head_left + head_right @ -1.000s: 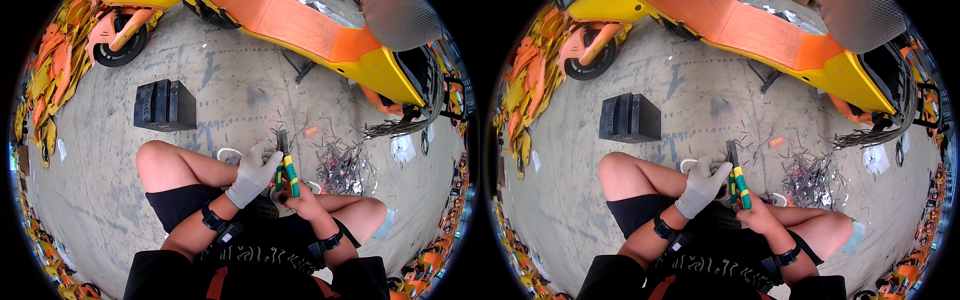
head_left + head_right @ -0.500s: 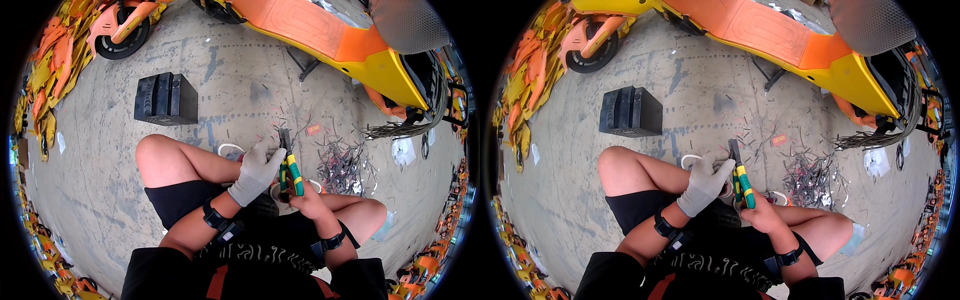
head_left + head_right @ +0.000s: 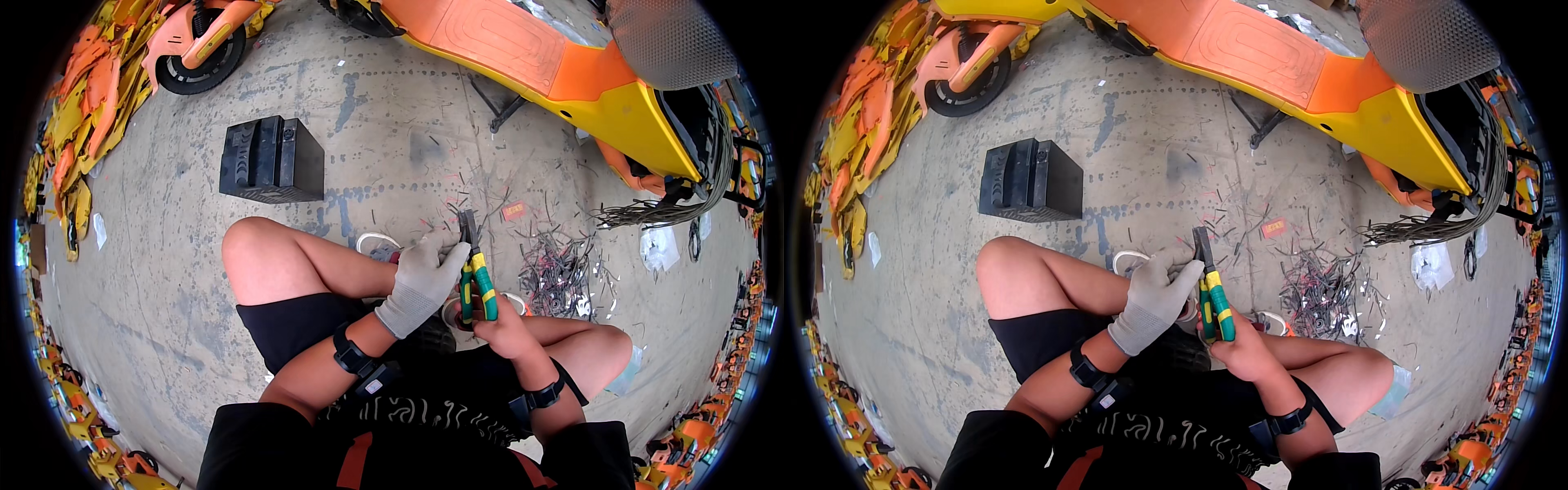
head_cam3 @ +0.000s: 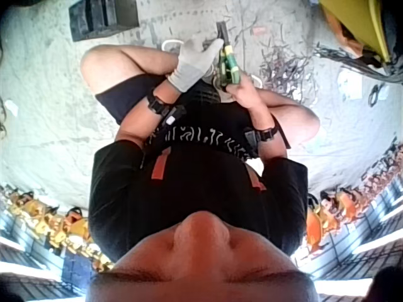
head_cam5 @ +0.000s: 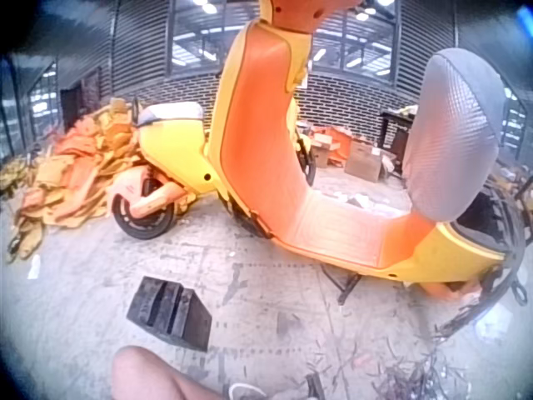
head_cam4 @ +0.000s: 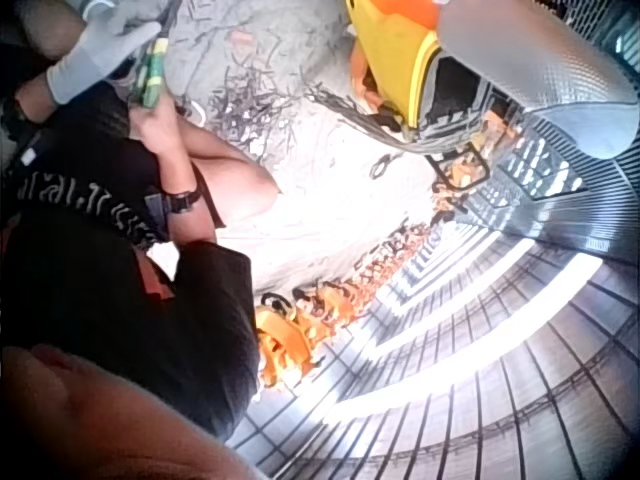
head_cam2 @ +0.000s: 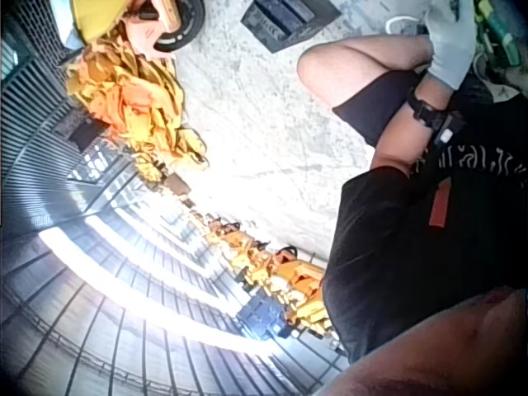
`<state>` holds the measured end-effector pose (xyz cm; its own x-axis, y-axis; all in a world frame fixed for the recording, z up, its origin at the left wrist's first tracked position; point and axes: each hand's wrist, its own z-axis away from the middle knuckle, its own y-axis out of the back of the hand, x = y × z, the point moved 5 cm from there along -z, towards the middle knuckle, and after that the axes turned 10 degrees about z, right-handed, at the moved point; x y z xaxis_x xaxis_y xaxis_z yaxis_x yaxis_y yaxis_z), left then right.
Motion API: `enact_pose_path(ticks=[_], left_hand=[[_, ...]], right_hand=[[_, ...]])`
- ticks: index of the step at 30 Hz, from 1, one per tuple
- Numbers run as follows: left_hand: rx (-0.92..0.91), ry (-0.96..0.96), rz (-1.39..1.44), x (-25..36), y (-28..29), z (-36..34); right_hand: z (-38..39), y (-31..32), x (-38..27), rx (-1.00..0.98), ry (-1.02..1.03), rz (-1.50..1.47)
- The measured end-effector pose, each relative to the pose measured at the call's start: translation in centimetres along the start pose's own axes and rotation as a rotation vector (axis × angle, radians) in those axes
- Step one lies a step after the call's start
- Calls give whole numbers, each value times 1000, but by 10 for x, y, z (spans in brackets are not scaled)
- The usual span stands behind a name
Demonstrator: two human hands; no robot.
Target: The person strips insulation from the ends of wires using a pair of pliers and a wire stripper, while sitting on the floor next to an orange scooter.
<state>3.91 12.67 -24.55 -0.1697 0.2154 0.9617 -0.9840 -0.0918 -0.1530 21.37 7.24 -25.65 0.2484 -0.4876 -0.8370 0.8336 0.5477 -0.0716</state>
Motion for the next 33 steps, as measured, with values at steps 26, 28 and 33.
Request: enact_pose_path(ticks=[26,28,33], left_hand=[[32,26,20,4,0,1],[5,93,8,0,1,-1],[-59,-73,-355,7,2,-4]], right_hand=[[-8,-11,10,100,-17,-98],[-9,-11,9,109,-17,-72],[-9,-7,15,150,-38,17]])
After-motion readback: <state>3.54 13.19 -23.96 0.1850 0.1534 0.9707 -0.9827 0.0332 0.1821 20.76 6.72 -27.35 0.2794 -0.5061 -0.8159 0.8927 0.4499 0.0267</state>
